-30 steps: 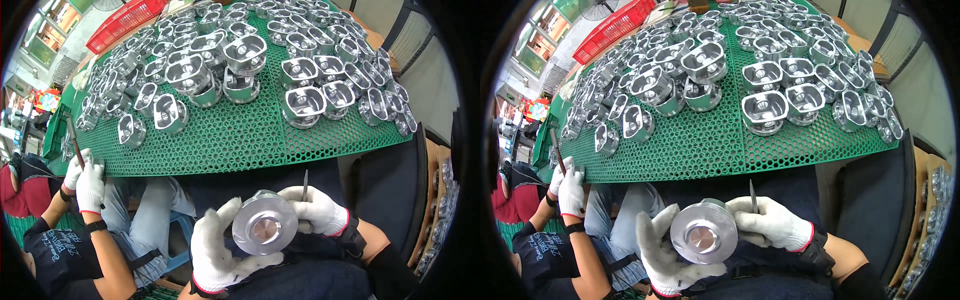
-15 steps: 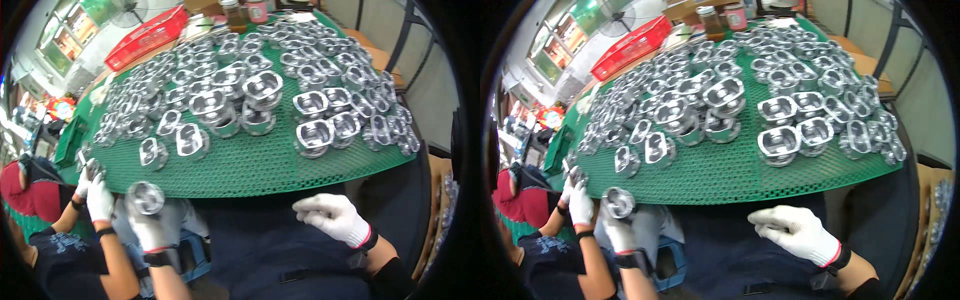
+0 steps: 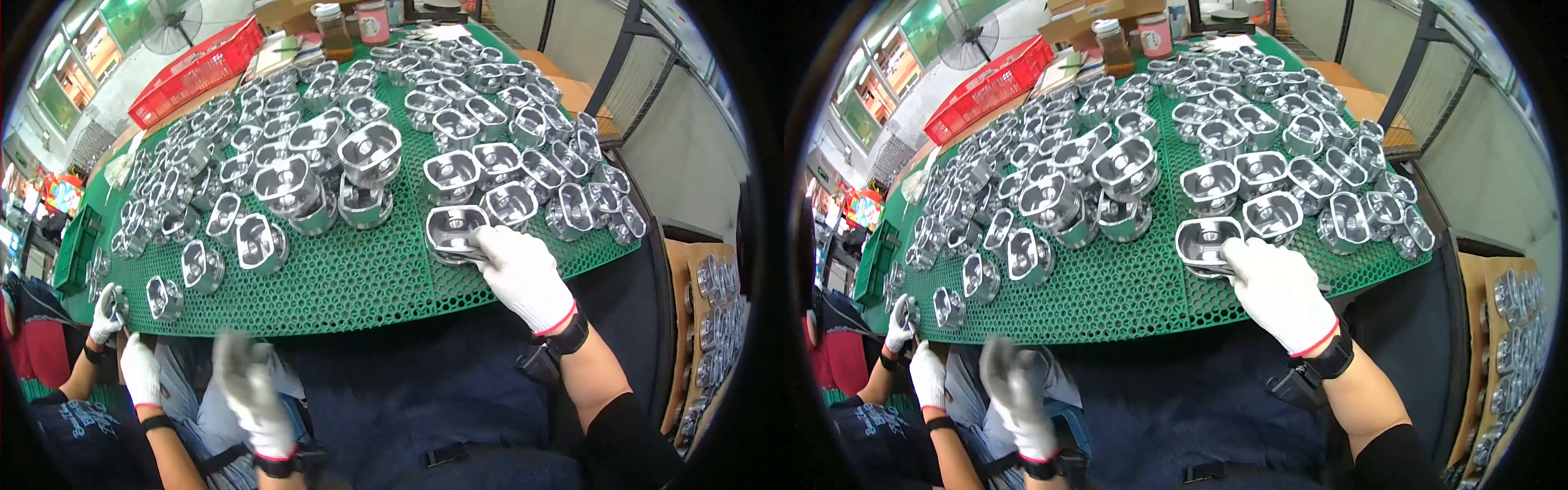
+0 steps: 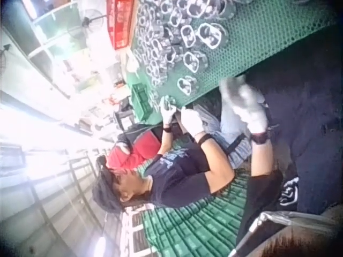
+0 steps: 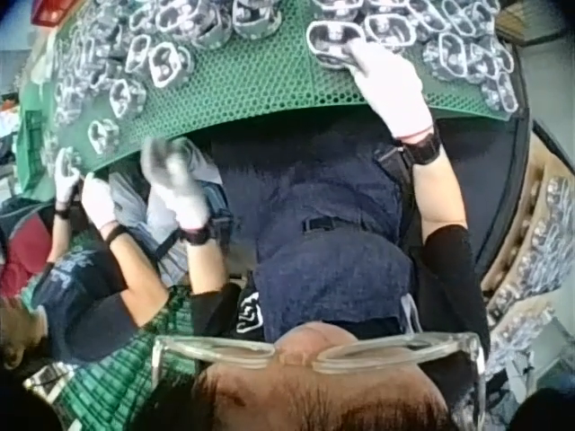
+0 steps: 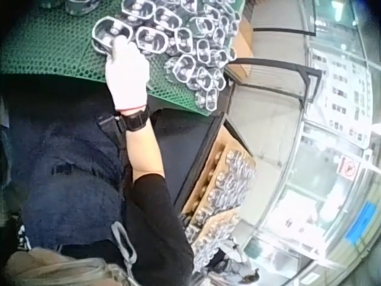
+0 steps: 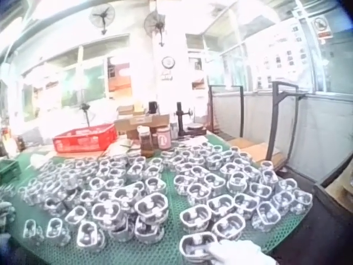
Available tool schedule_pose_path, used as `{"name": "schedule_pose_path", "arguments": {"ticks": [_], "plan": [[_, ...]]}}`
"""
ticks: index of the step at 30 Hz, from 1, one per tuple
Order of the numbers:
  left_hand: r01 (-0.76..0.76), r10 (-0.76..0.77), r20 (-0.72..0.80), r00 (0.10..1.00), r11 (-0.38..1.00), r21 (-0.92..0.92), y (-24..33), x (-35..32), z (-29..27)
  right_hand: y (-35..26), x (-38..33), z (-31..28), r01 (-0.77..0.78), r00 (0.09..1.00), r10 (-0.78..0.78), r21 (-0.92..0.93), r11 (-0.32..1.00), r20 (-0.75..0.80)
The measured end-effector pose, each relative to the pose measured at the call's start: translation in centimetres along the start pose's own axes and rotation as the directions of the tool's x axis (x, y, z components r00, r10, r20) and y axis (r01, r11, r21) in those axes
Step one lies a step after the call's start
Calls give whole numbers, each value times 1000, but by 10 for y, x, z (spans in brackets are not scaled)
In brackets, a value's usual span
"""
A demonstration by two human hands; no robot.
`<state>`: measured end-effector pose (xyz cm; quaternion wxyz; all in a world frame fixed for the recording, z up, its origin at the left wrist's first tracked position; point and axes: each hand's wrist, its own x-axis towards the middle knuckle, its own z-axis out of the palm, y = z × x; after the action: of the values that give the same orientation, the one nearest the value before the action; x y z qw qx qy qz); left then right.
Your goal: Checking metal piston parts for quality and recording tally marks in a notebook.
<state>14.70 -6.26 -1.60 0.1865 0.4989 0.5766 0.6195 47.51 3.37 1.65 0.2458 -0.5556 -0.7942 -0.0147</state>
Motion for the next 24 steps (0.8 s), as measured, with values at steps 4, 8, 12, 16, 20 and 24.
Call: {"name": "schedule_pose_path", "arguments": {"ticks": [4,8,12,16,20,24], "plan": [[157,-42,346,937,937,-311,29,-45,37,-37,-11,-13,-135,955,-22,500,855,295],[-29,81,369,926,989,-143,46,-49,50,-78,-17,-33,-478,522,-506,727,493,687],[387,-215,332,919,655,-649,53,-55,32,-52,-31,-39,-750,561,-526,661,3,639],[398,-173,393,903,683,-613,52,-58,25,-39,-50,-33,-563,817,-355,499,-659,454],[280,-79,395,915,828,-485,51,-56,21,-54,-39,-50,277,697,-570,570,774,435],[87,87,384,919,906,-415,51,-57,28,-70,-32,-56,469,748,-570,337,816,339]]}}
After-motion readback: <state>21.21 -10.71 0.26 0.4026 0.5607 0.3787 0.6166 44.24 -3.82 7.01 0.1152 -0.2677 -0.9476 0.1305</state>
